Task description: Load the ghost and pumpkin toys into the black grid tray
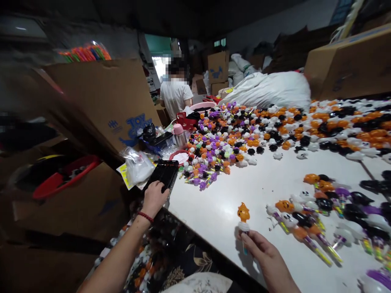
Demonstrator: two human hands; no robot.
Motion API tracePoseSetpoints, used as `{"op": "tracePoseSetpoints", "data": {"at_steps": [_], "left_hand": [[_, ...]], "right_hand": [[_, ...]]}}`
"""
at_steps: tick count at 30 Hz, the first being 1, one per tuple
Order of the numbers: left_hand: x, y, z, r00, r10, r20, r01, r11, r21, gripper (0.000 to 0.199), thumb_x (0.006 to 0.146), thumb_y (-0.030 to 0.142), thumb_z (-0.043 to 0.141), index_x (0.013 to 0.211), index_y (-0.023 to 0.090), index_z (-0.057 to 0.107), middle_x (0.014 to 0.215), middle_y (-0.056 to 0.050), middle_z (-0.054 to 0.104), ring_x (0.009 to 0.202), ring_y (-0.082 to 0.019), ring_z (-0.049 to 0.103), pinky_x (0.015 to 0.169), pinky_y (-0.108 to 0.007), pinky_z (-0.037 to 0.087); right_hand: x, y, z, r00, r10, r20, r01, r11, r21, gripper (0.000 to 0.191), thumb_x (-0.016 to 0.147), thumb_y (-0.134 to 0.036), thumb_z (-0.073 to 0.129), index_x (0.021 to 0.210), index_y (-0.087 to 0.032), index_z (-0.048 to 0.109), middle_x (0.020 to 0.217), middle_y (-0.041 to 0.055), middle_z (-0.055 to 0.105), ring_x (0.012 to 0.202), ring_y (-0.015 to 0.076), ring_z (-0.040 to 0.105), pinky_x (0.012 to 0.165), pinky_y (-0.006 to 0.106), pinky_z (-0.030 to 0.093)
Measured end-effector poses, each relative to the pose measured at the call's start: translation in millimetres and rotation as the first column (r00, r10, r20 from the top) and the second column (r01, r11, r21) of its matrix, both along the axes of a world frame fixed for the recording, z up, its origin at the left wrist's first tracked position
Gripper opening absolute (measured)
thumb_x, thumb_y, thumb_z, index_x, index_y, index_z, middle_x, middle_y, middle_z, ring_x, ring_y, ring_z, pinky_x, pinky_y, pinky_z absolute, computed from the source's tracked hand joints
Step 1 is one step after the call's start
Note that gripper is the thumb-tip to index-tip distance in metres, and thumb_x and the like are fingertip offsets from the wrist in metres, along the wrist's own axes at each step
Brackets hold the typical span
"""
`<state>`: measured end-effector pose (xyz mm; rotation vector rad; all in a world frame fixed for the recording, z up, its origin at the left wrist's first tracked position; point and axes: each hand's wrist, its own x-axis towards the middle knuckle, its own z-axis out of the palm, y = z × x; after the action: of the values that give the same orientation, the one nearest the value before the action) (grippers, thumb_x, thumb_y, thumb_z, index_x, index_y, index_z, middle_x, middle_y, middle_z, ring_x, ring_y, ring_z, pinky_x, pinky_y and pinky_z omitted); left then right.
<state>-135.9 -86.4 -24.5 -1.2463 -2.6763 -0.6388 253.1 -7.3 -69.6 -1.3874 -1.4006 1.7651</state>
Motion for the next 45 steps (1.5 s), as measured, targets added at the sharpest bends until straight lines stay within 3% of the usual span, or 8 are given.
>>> {"op": "tracePoseSetpoints", "data": {"at_steps": [6, 11, 14, 17, 21, 29, 39, 45], "left_hand": [[-34.7, 0.0, 32.3, 0.980, 0.067, -0.189, -0.049, 0.994, 0.101, 0.027, 0.092, 0.031, 0.039, 0.089, 0.015, 0.060, 0.091, -0.018, 0.064, 0.092, -0.032, 0.059, 0.088, -0.045, 0.043], [-30.0, 2.2, 73.5, 0.916, -0.021, -0.400, 0.148, 0.946, 0.289, 0.025, 0.092, 0.029, 0.038, 0.098, 0.013, 0.056, 0.118, -0.022, 0.063, 0.109, -0.033, 0.058, 0.096, -0.049, 0.043], [13.1, 12.2, 74.5, 0.766, -0.318, -0.559, 0.499, 0.842, 0.205, 0.011, 0.090, 0.025, 0.047, 0.096, 0.017, 0.052, 0.128, -0.014, 0.061, 0.113, -0.029, 0.058, 0.097, -0.046, 0.047], [83.2, 17.0, 54.8, 0.461, -0.677, -0.574, 0.783, 0.615, -0.095, 0.013, 0.088, 0.009, 0.043, 0.091, 0.017, 0.053, 0.116, -0.015, 0.063, 0.106, -0.027, 0.059, 0.095, -0.043, 0.050], [176.0, 22.9, 13.6, 0.266, -0.853, -0.448, 0.827, 0.441, -0.349, 0.028, 0.081, -0.003, 0.041, 0.094, 0.012, 0.060, 0.113, -0.018, 0.061, 0.103, -0.029, 0.057, 0.092, -0.042, 0.050], [254.3, 38.4, -20.1, 0.347, -0.938, -0.005, 0.921, 0.342, -0.186, 0.037, 0.084, 0.024, 0.069, 0.113, 0.007, 0.053, 0.127, -0.021, 0.052, 0.120, -0.033, 0.049, 0.104, -0.048, 0.046], [158.4, 47.3, -34.1, 0.449, -0.890, -0.077, 0.891, 0.453, -0.035, 0.028, 0.095, 0.024, 0.052, 0.121, 0.015, 0.051, 0.139, -0.015, 0.047, 0.137, -0.031, 0.039, 0.114, -0.050, 0.040], [179.5, 40.7, -64.1, 0.559, -0.824, -0.092, 0.828, 0.560, 0.019, 0.041, 0.094, 0.038, 0.058, 0.127, 0.013, 0.053, 0.131, -0.017, 0.049, 0.128, -0.032, 0.045, 0.110, -0.051, 0.044]], "right_hand": [[4.1, 1.0, 3.4, 0.998, -0.028, -0.063, 0.027, 0.999, -0.022, 0.051, 0.073, -0.065, 0.073, 0.096, -0.019, 0.071, 0.095, 0.0082, 0.070, 0.068, 0.0150, 0.054, 0.058, 0.026, 0.044], [7.9, 0.7, 25.8, 0.970, -0.103, -0.221, 0.106, 0.994, 0.002, 0.054, 0.078, -0.063, 0.069, 0.102, -0.015, 0.063, 0.095, 0.0090, 0.069, 0.049, 0.0057, 0.035, 0.046, 0.022, 0.028], [14.4, 10.6, 29.2, 0.949, -0.121, -0.291, 0.143, 0.988, 0.057, 0.053, 0.080, -0.062, 0.068, 0.103, -0.015, 0.061, 0.095, 0.0078, 0.068, 0.051, 0.0055, 0.035, 0.047, 0.022, 0.026], [23.6, 22.0, 24.8, 0.939, -0.158, -0.305, 0.191, 0.978, 0.082, 0.052, 0.080, -0.060, 0.068, 0.104, -0.015, 0.061, 0.090, 0.0067, 0.068, 0.052, 0.0056, 0.036, 0.049, 0.022, 0.026], [32.4, 29.4, 19.8, 0.937, -0.182, -0.299, 0.220, 0.970, 0.100, 0.047, 0.080, -0.057, 0.069, 0.100, -0.015, 0.062, 0.090, 0.0060, 0.068, 0.053, 0.0055, 0.038, 0.051, 0.023, 0.027], [38.0, 34.8, 14.2, 0.950, -0.238, -0.199, 0.270, 0.951, 0.150, 0.043, 0.067, -0.046, 0.081, 0.093, -0.015, 0.064, 0.073, -0.0012, 0.058, 0.055, 0.0077, 0.038, 0.051, 0.025, 0.029], [20.3, 43.1, 14.1, 0.957, -0.226, -0.179, 0.255, 0.953, 0.163, 0.050, 0.069, -0.053, 0.076, 0.100, -0.015, 0.064, 0.090, 0.0067, 0.067, 0.066, 0.0129, 0.049, 0.061, 0.028, 0.039], [-26.0, 52.0, 16.1, 0.995, -0.051, -0.083, 0.073, 0.958, 0.278, 0.038, 0.074, -0.049, 0.070, 0.090, -0.015, 0.065, 0.084, 0.0037, 0.065, 0.078, 0.0170, 0.055, 0.075, 0.031, 0.043]]}}
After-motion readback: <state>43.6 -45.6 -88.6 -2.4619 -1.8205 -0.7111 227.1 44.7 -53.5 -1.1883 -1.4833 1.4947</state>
